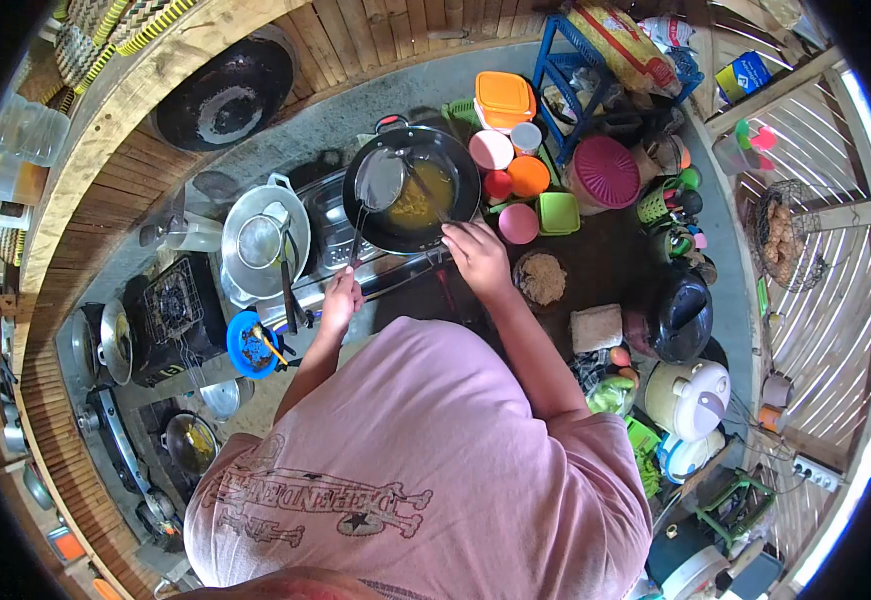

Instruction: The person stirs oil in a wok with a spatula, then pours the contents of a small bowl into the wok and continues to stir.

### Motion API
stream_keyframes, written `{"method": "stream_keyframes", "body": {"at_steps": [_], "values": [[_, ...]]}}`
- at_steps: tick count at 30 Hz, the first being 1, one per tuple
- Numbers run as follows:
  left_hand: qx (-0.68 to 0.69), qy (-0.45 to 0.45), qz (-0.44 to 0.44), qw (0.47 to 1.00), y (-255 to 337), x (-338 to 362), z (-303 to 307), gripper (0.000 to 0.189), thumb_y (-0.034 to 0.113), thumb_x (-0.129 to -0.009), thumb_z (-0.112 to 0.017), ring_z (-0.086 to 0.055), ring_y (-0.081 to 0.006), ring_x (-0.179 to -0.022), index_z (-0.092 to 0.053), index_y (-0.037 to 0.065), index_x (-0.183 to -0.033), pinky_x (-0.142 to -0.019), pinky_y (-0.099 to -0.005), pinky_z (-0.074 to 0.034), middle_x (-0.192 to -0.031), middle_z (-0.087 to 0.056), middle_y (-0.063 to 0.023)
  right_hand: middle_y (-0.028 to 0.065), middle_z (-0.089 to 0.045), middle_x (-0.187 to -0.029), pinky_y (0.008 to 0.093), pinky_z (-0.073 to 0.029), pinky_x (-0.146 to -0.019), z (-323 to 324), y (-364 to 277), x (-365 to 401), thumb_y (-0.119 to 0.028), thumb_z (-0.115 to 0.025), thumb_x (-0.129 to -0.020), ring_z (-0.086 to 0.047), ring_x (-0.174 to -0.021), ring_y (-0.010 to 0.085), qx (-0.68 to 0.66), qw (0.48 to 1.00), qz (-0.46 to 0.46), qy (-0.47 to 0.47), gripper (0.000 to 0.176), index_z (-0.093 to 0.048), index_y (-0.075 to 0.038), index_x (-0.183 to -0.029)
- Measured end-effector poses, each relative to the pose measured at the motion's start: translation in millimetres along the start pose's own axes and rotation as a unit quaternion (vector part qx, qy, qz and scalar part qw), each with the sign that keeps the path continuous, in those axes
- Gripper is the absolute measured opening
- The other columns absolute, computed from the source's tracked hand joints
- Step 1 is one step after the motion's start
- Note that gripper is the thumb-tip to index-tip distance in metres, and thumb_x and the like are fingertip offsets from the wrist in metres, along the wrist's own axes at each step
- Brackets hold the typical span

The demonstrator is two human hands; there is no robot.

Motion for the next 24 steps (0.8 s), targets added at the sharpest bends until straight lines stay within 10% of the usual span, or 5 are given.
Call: {"method": "stream_keyframes", "body": {"at_steps": [24], "values": [[-0.011, 0.020, 0.007, 1.000, 12, 2, 13, 0.050, 0.039, -0.112, -0.043, -0.034, -0.0090, -0.048, -0.055, 0.000, -0.142, -0.053, -0.0276, -0.038, -0.060, -0.034, 0.0056, 0.0109, -0.074, -0.099, 0.0403, -0.057, -0.083, 0, -10, 6, -0.011, -0.076, -0.088, -0.070, -0.092, 0.0302, 0.014, 0.998, -0.003, -0.066, 0.017, -0.075, -0.004, -0.103]]}}
Point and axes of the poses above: each hand's wrist, its own x-axis away from the middle knuckle, its own z-axis out of the back of the hand, y = z × x, the point moved 7 cm from there along -x, towards the middle knuckle
